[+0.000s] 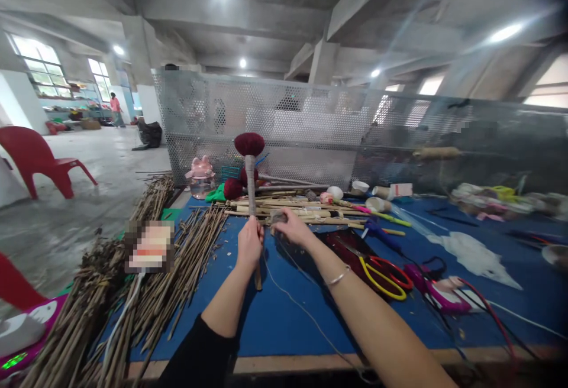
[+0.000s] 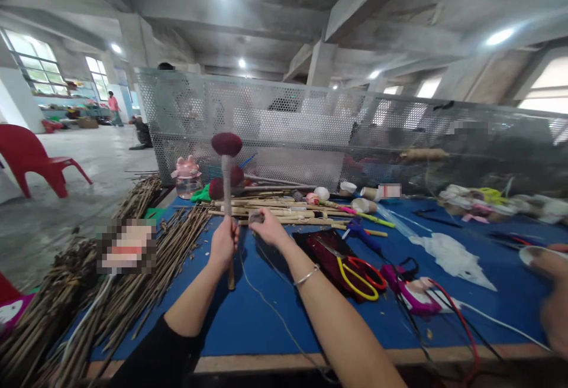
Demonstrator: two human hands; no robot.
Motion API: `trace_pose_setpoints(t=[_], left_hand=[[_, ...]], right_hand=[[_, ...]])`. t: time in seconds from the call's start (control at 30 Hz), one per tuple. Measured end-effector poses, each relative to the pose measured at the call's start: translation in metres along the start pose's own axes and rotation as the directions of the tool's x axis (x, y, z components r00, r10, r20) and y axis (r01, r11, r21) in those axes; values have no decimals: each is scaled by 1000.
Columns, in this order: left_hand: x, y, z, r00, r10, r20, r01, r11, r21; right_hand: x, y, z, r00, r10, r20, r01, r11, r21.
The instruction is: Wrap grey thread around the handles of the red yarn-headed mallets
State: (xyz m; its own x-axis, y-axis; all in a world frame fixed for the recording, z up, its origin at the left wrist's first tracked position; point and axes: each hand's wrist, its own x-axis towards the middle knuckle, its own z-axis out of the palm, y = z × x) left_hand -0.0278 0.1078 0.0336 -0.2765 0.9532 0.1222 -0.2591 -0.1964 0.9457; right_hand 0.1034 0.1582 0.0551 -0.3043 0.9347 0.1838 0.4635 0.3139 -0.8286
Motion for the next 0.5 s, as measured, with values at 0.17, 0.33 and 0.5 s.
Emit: trace_pose_setpoints(t=[0.17, 0.33, 0.5], left_hand=[[-5, 1, 9, 991, -118, 64, 130, 963, -236], [-17, 5, 19, 906, -307, 291, 393, 866, -309], [-22, 10, 22, 869, -310, 384, 434, 851, -294]], right_hand=[[-13, -29, -15, 998, -48, 38, 15, 791, 612], [-5, -28, -17, 938, -230, -261, 280, 944, 175], [0, 3, -29, 969, -134, -209, 167, 974, 150]])
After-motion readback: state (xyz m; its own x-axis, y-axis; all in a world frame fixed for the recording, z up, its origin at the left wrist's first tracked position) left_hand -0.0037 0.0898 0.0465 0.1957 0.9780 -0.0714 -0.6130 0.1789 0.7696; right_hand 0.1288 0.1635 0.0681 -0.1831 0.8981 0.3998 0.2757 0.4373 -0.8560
